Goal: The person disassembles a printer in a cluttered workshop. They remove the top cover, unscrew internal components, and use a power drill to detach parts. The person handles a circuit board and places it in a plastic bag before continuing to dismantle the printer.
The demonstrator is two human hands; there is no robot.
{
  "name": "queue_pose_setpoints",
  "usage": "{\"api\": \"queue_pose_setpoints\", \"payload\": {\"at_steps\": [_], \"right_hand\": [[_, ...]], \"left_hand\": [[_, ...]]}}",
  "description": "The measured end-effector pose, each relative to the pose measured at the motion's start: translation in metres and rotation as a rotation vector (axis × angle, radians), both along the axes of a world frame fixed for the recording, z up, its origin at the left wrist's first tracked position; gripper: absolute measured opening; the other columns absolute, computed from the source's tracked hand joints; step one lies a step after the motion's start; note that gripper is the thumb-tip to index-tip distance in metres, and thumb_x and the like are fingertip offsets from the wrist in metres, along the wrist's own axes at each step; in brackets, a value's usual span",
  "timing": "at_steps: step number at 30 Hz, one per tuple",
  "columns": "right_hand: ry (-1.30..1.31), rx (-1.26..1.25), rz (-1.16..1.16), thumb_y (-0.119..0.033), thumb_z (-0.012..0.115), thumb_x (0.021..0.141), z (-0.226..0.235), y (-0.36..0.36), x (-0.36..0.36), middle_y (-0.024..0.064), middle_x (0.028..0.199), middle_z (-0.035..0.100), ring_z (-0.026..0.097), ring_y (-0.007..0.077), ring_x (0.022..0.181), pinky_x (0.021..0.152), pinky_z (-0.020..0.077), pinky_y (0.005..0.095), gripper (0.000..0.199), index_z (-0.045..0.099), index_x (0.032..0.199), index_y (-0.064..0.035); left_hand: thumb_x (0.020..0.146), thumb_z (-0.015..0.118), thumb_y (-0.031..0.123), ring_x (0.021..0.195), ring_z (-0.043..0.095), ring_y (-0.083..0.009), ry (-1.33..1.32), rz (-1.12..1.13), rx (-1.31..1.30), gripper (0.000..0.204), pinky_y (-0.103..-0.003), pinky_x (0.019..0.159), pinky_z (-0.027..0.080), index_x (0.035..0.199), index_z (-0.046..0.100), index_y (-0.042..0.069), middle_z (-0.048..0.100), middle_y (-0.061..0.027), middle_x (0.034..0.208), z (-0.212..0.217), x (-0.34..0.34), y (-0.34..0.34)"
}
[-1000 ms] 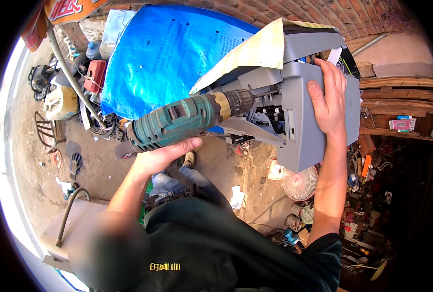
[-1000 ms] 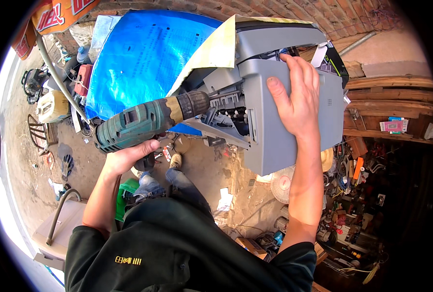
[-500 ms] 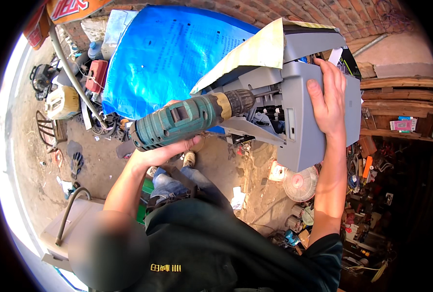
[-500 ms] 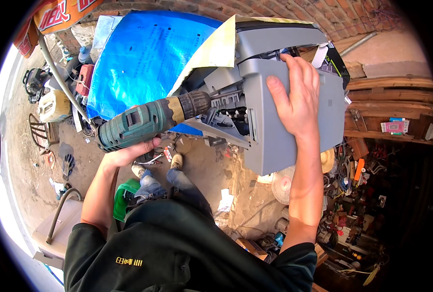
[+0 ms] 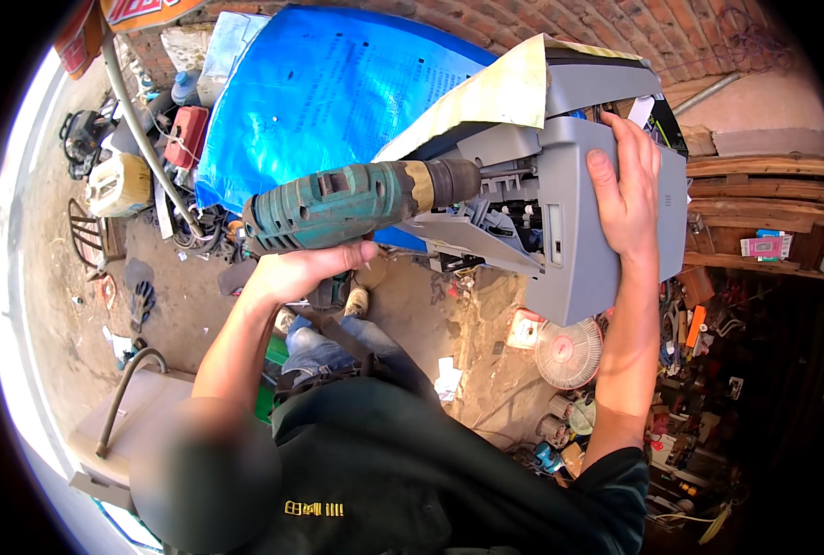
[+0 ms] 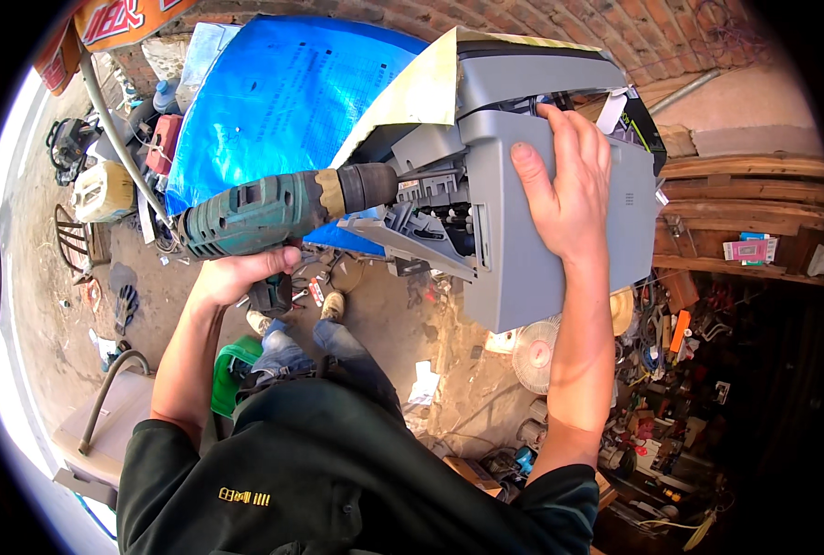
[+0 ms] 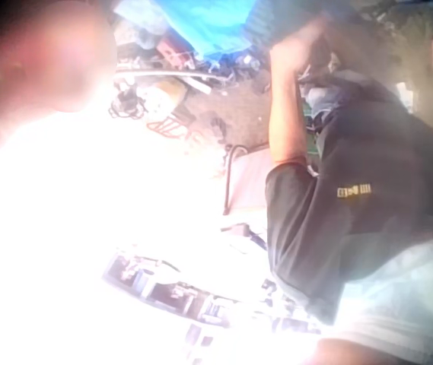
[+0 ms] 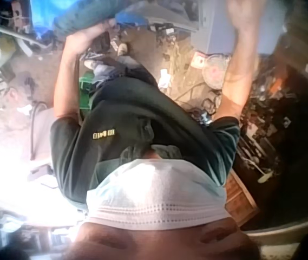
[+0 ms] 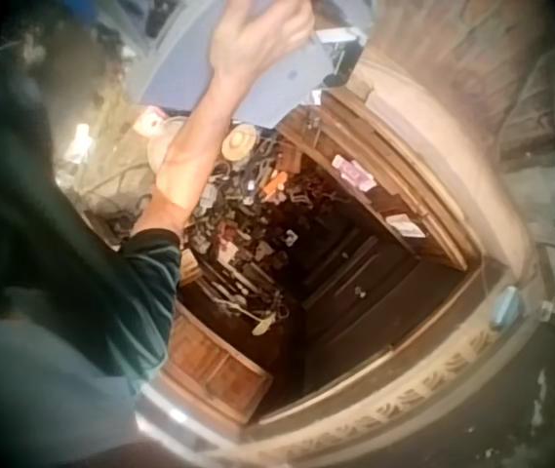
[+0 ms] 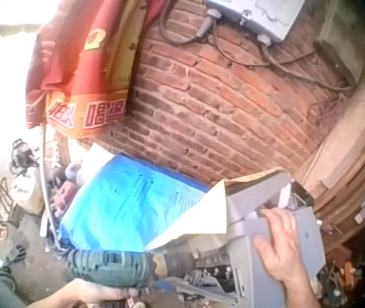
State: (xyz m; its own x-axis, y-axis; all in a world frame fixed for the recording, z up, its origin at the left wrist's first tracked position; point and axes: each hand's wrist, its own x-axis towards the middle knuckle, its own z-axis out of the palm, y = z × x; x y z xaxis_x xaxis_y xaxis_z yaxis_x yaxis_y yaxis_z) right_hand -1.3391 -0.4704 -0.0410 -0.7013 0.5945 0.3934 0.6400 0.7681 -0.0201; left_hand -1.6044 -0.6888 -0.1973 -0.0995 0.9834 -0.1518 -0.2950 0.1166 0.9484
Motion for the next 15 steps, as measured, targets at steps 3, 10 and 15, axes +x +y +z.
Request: {"api": "queue_pose_setpoints", "payload": {"at_steps": [3,10,15], "right_hand": [[0.002,-0.005,0.007,-0.05,0.055,0.094,0.001,-0.001,0.001,0.0208,0.128,0.052,0.045,0.0369,0.121,0.106,0.0323,0.0441,0.059,0.056,0.128,-0.0014],[-0.109,0.218,0.188,-0.042,0.066,0.085,0.027,-0.042,-0.026,0.0164,0.119,0.055,0.049,0.0311,0.115,0.101,0.0344,0.0448,0.049,0.063,0.117,-0.0042],[-0.538,0.313,0.266,-0.018,0.065,0.076,0.021,-0.064,-0.059,0.0086,0.1,0.057,0.052,0.0242,0.099,0.09,0.0367,0.0379,0.011,0.069,0.079,-0.0083]], "left_hand": [[0.082,0.079,0.012,0.092,0.061,-0.0106,-0.065,0.009,-0.022,0.038,-0.029,0.079,0.052,0.117,0.065,0.005,0.069,-0.002,0.105,0.0,0.0,-0.002],[0.081,0.078,0.009,0.074,0.061,-0.0125,-0.041,0.081,0.076,0.028,-0.028,0.065,0.051,0.105,0.066,0.003,0.066,-0.0037,0.09,0.008,0.007,0.001],[0.081,0.077,0.008,0.071,0.061,-0.0117,-0.097,0.076,0.05,0.026,-0.028,0.064,0.052,0.104,0.066,0.003,0.067,-0.0037,0.088,0.007,0.006,-0.004]]}}
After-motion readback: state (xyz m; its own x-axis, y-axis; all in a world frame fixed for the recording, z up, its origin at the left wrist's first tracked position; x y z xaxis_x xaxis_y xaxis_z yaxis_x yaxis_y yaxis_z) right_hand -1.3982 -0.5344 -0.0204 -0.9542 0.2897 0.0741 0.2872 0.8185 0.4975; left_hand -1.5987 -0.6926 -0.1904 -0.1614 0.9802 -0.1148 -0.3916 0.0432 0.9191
